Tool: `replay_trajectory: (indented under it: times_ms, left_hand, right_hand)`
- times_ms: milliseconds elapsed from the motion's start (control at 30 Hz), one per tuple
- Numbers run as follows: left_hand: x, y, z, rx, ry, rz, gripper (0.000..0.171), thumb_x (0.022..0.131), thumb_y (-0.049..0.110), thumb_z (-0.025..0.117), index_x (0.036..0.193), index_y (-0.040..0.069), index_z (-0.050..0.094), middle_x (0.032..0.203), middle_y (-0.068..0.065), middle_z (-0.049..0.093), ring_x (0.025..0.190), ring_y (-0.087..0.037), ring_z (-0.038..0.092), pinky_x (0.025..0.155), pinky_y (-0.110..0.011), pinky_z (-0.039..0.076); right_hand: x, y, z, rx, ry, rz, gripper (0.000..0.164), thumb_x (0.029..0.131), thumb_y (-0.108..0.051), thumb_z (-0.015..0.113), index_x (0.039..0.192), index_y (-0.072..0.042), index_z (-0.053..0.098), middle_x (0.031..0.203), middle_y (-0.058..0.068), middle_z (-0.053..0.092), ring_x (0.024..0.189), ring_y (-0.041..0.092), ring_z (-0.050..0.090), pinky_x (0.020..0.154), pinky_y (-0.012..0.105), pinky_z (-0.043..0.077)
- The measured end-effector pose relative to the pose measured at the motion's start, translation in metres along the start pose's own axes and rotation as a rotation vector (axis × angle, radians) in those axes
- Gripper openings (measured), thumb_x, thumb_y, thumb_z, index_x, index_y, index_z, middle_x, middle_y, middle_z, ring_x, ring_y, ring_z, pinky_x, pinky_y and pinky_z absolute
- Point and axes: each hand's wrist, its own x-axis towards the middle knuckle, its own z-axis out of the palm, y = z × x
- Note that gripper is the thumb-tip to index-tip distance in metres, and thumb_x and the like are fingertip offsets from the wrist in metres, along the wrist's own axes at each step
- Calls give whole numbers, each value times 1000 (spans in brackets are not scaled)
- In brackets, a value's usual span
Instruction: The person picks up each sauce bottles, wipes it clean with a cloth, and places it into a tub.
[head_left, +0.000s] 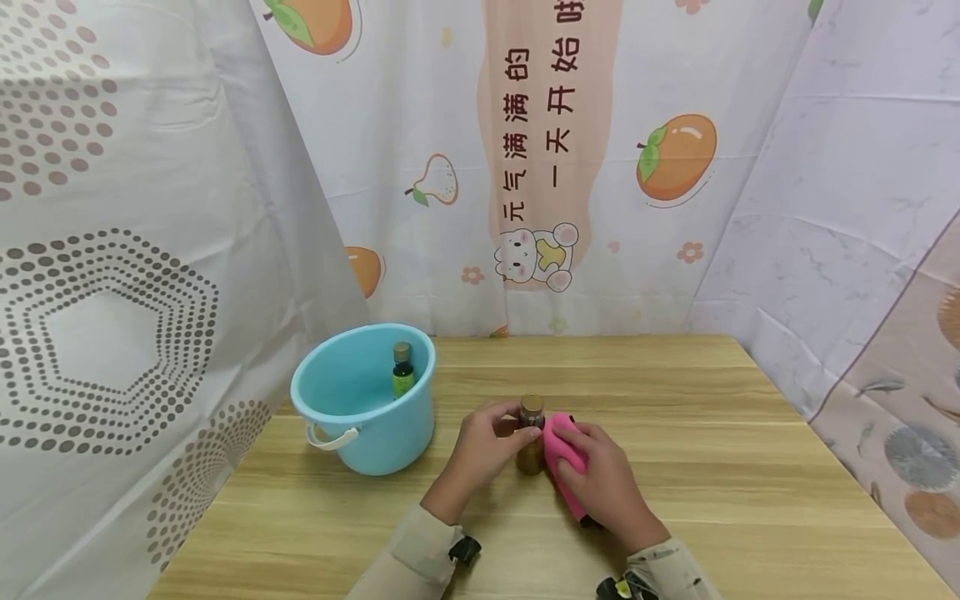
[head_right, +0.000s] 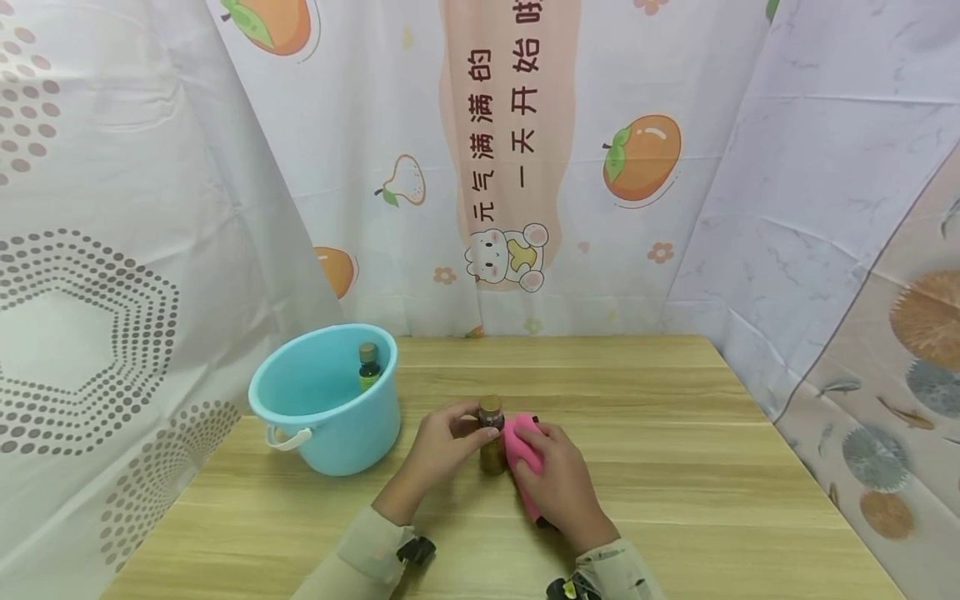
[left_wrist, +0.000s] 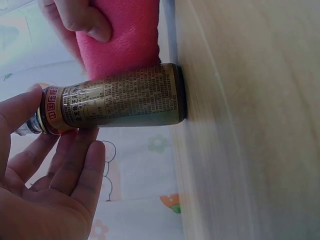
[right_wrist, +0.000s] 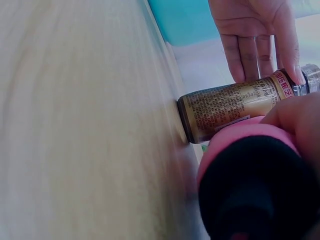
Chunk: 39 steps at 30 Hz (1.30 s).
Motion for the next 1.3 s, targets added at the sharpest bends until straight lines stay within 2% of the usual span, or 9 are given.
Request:
replay_trajectory:
  times_ms: [133, 400, 600, 733, 967, 1300]
  left_hand:
    - [0, -2, 0, -5, -4, -1, 28, 93, 38, 79, 120, 35, 74, 116, 11, 68, 114, -12, 66, 99, -42, 58]
    - [1, -3, 1, 4, -13, -12, 29, 94, 38, 78, 122, 36, 73, 119, 12, 67, 116, -11, 65, 99, -37, 58]
    - [1, -2, 0, -13, -24, -6, 29, 94, 36, 78, 123, 35, 73, 120, 11, 67, 114, -10, 65, 99, -37, 58]
    - [1, -2, 0, -28, -30, 3, 30, 94, 35, 78, 123, 32, 73, 120, 9, 67, 113, -11, 66, 98, -39, 58]
    - [0, -1, 0, -13, -21, 1, 33, 94, 37, 77, 126, 31, 72, 122, 9, 68, 113, -12, 67, 97, -36, 58]
    - [0, -1, 0, 5, -21, -10, 31, 95, 37, 77, 125, 33, 73, 120, 11, 68, 113, -10, 66, 97, -33, 58]
  right_hand:
    - [-1, 1, 0, 27, 67, -54, 46, 86, -10, 79, 130, -20, 74, 128, 9, 66, 106, 23, 66, 79, 34, 61]
    - [-1, 2, -1, 77, 183, -166, 46, 84, -6, 80, 129, -18, 74, 126, 7, 66, 105, 22, 68, 78, 36, 63]
    - [1, 4, -2, 121, 260, -236, 49, 83, -2, 82, 129, -16, 74, 126, 5, 66, 100, 17, 65, 73, 30, 62]
    - [2, 3, -3, 137, 300, -286, 50, 83, -1, 82, 130, -15, 73, 130, 9, 66, 103, 19, 65, 75, 27, 62]
    - [2, -2, -5, 168, 281, -300, 48, 84, 0, 81, 129, -12, 73, 130, 9, 65, 104, 20, 65, 81, 16, 57]
    - [2, -1, -4, 149, 235, -239, 45, 84, -1, 82, 127, -11, 74, 128, 6, 65, 104, 18, 66, 77, 32, 63]
